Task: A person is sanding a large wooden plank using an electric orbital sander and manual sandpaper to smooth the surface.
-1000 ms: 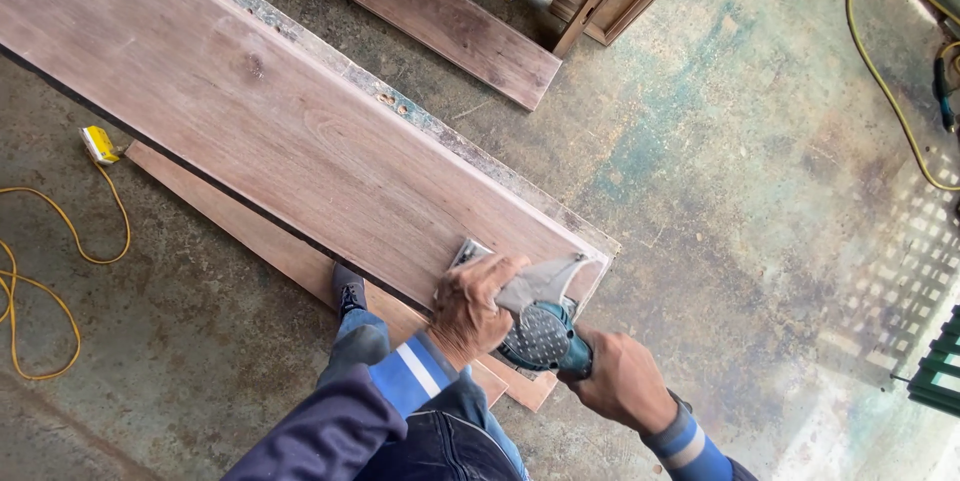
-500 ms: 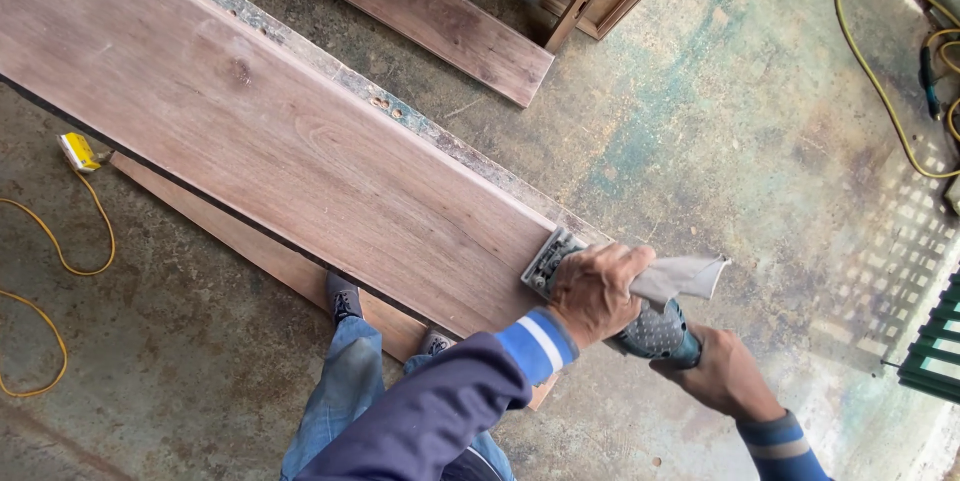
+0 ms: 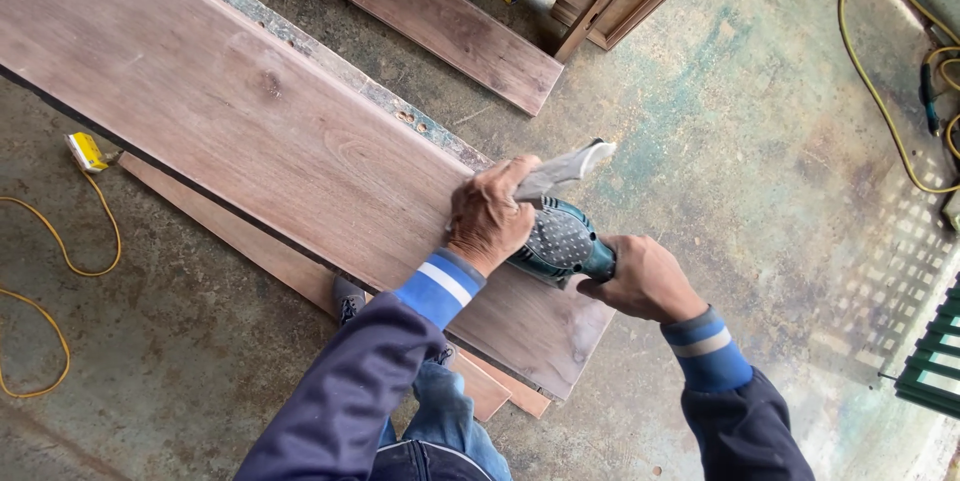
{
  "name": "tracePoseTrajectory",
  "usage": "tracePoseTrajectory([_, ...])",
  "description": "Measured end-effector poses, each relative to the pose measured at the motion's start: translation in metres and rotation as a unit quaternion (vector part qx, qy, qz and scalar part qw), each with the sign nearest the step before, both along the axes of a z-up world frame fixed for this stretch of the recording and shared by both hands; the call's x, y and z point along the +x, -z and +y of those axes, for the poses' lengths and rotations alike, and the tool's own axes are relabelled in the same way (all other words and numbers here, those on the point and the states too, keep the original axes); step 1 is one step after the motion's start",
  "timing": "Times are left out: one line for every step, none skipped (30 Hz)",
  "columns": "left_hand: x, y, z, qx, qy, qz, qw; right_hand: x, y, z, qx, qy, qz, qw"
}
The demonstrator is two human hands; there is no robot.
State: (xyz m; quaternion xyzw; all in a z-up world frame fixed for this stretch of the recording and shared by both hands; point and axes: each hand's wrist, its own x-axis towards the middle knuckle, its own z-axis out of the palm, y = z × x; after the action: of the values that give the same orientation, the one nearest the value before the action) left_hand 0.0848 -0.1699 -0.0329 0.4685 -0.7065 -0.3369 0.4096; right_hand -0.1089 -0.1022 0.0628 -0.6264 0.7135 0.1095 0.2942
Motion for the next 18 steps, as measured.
tracePoseTrajectory([0.014,0.000,-0.007,0.012,-0.017,-0.011,1.000,0.013,0.001,-0.009,0.002,-0.017,0.008,1.000])
tracePoseTrajectory([0.027,0.005,-0.014,0.013,-0.017,-0.012,1.000,0.024,0.004,-0.017,0.002,-0.017,0.008,1.000])
tracePoseTrajectory([0.039,0.010,-0.021,0.017,-0.036,-0.011,0.999,0.035,0.008,-0.025,0.002,-0.029,0.001,1.000])
tracePoseTrajectory([0.052,0.015,-0.026,0.021,-0.055,-0.011,0.998,0.046,0.012,-0.032,0.002,-0.040,-0.007,0.999])
tracePoseTrajectory([0.064,0.011,-0.030,0.022,-0.056,-0.012,0.998,0.055,0.013,-0.037,0.003,-0.041,-0.008,0.999])
tracePoseTrajectory([0.075,0.007,-0.034,0.007,-0.069,-0.017,0.997,0.064,0.014,-0.042,-0.003,-0.048,-0.020,0.999])
tracePoseTrajectory([0.086,0.002,-0.037,-0.008,-0.082,-0.022,0.996,0.073,0.015,-0.046,-0.008,-0.056,-0.031,0.998])
tracePoseTrajectory([0.088,0.001,-0.037,-0.009,-0.083,-0.022,0.996,0.076,0.015,-0.046,-0.009,-0.057,-0.031,0.998])
tracePoseTrajectory([0.090,0.000,-0.036,-0.024,-0.094,-0.026,0.995,0.078,0.015,-0.045,-0.011,-0.058,-0.033,0.998])
tracePoseTrajectory([0.092,-0.001,-0.036,-0.040,-0.104,-0.030,0.993,0.080,0.014,-0.045,-0.014,-0.059,-0.035,0.998])
tracePoseTrajectory([0.088,0.000,-0.033,-0.041,-0.105,-0.031,0.993,0.076,0.014,-0.041,-0.015,-0.059,-0.035,0.998])
tracePoseTrajectory([0.083,0.002,-0.030,-0.037,-0.098,-0.030,0.994,0.072,0.013,-0.036,-0.019,-0.059,-0.039,0.997])
tracePoseTrajectory([0.079,0.004,-0.026,-0.033,-0.090,-0.030,0.995,0.067,0.013,-0.031,-0.022,-0.058,-0.043,0.997])
tracePoseTrajectory([0.067,0.005,-0.019,-0.033,-0.089,-0.029,0.995,0.057,0.012,-0.023,-0.022,-0.057,-0.042,0.997])
tracePoseTrajectory([0.055,0.005,-0.012,-0.014,-0.070,-0.020,0.997,0.047,0.010,-0.014,-0.018,-0.051,-0.036,0.998])
tracePoseTrajectory([0.042,0.006,-0.006,0.003,-0.050,-0.011,0.999,0.035,0.007,-0.006,-0.015,-0.044,-0.029,0.998])
tracePoseTrajectory([0.026,0.007,0.003,0.003,-0.047,-0.009,0.999,0.023,0.005,0.005,-0.016,-0.042,-0.028,0.999])
tracePoseTrajectory([0.010,0.009,0.011,0.009,-0.030,-0.002,0.999,0.012,0.002,0.015,-0.006,-0.023,-0.026,0.999])
